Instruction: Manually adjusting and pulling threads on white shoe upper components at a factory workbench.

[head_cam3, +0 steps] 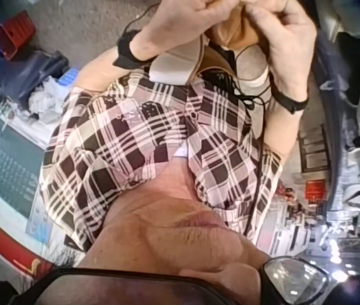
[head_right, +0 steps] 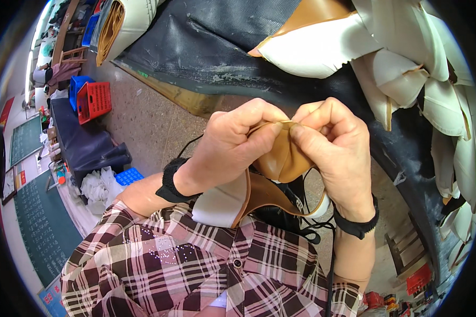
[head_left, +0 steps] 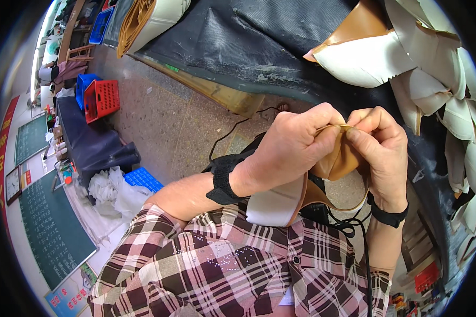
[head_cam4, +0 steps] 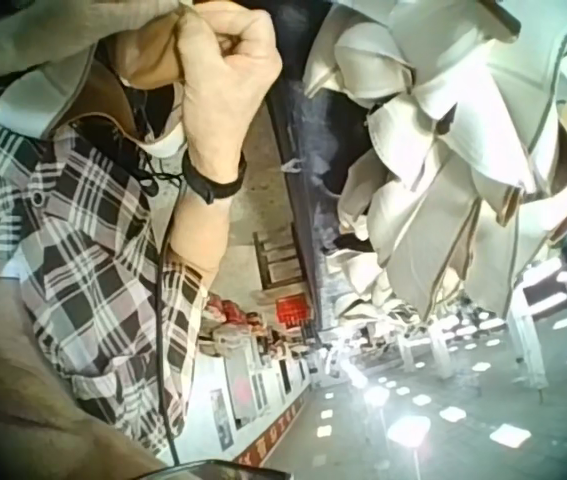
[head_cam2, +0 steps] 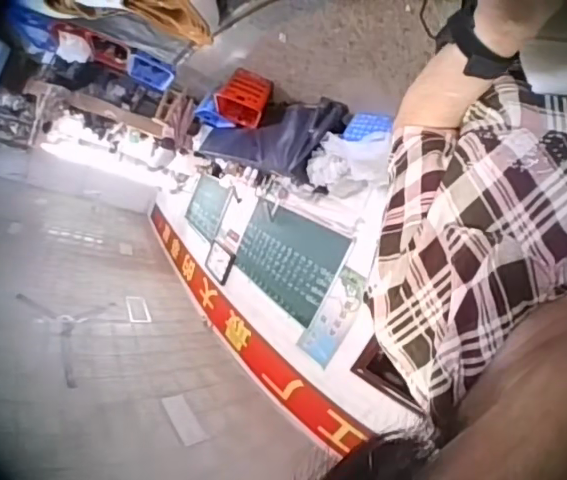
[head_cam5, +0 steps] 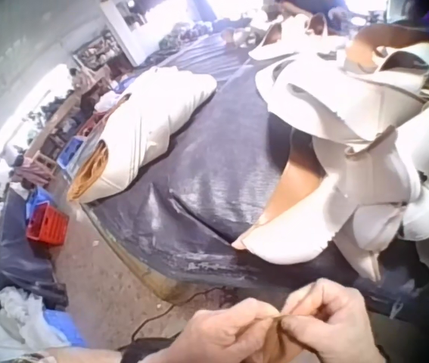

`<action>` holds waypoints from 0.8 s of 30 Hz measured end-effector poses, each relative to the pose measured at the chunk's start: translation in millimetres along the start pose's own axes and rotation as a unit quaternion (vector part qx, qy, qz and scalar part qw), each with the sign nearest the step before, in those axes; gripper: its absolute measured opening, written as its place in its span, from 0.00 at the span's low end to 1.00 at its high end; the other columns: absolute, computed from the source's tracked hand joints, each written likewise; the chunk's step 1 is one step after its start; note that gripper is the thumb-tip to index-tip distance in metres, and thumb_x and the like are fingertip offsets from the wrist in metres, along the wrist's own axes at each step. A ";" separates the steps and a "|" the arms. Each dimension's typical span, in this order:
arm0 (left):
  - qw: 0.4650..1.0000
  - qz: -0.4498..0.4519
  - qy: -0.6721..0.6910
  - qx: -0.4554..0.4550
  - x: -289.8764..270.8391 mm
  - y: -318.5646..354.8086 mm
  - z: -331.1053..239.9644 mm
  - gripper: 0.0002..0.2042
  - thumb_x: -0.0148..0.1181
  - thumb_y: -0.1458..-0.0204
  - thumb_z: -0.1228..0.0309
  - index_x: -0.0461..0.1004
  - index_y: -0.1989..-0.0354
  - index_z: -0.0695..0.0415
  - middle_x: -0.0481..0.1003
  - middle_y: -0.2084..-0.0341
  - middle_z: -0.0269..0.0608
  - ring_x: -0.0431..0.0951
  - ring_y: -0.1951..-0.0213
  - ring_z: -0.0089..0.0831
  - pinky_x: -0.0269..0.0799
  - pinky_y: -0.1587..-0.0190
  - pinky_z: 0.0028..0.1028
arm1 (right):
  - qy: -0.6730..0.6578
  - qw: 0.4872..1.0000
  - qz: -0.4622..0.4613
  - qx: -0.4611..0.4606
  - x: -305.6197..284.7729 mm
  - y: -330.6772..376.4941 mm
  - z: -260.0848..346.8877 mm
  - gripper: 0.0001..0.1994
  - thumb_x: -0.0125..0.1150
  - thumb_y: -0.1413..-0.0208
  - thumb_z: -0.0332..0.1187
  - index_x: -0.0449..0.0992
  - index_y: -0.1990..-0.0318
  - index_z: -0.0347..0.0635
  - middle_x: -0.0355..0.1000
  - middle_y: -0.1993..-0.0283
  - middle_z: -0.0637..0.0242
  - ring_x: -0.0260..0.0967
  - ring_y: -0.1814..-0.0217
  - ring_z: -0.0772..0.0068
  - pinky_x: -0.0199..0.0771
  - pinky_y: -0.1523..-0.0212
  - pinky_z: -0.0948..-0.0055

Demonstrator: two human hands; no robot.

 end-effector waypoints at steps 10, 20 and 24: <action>1.000 -0.015 0.022 0.007 2.3 2.1 1.2 0.04 0.55 0.47 0.79 0.73 0.64 0.61 0.74 0.81 0.33 0.72 0.77 0.13 0.68 0.74 0.17 | -0.007 0.999 -0.033 0.009 -0.9 5.4 1.9 0.05 0.56 0.51 0.18 0.68 0.73 0.36 0.71 0.64 0.68 0.62 0.71 0.88 0.62 0.71 0.87; 1.000 0.005 0.001 0.028 4.7 -1.7 -1.0 0.05 0.55 0.47 0.79 0.73 0.63 0.61 0.74 0.80 0.34 0.71 0.77 0.14 0.69 0.73 0.18 | -0.015 0.999 -0.031 0.000 -3.7 3.8 1.9 0.07 0.57 0.52 0.16 0.68 0.72 0.37 0.71 0.63 0.67 0.63 0.70 0.88 0.65 0.69 0.86; 0.999 -0.017 0.001 0.042 4.9 0.7 -1.5 0.04 0.54 0.47 0.79 0.73 0.63 0.62 0.74 0.80 0.33 0.71 0.77 0.14 0.69 0.73 0.18 | -0.031 0.999 -0.026 0.011 -2.3 3.9 0.1 0.06 0.57 0.52 0.16 0.68 0.73 0.37 0.70 0.63 0.67 0.63 0.69 0.87 0.65 0.69 0.86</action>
Point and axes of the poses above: each hand's wrist, its own y-axis away from the middle knuckle, its own x-axis out of the palm, z = x × y, the point moved 9 cm from there along -y, towards the middle knuckle
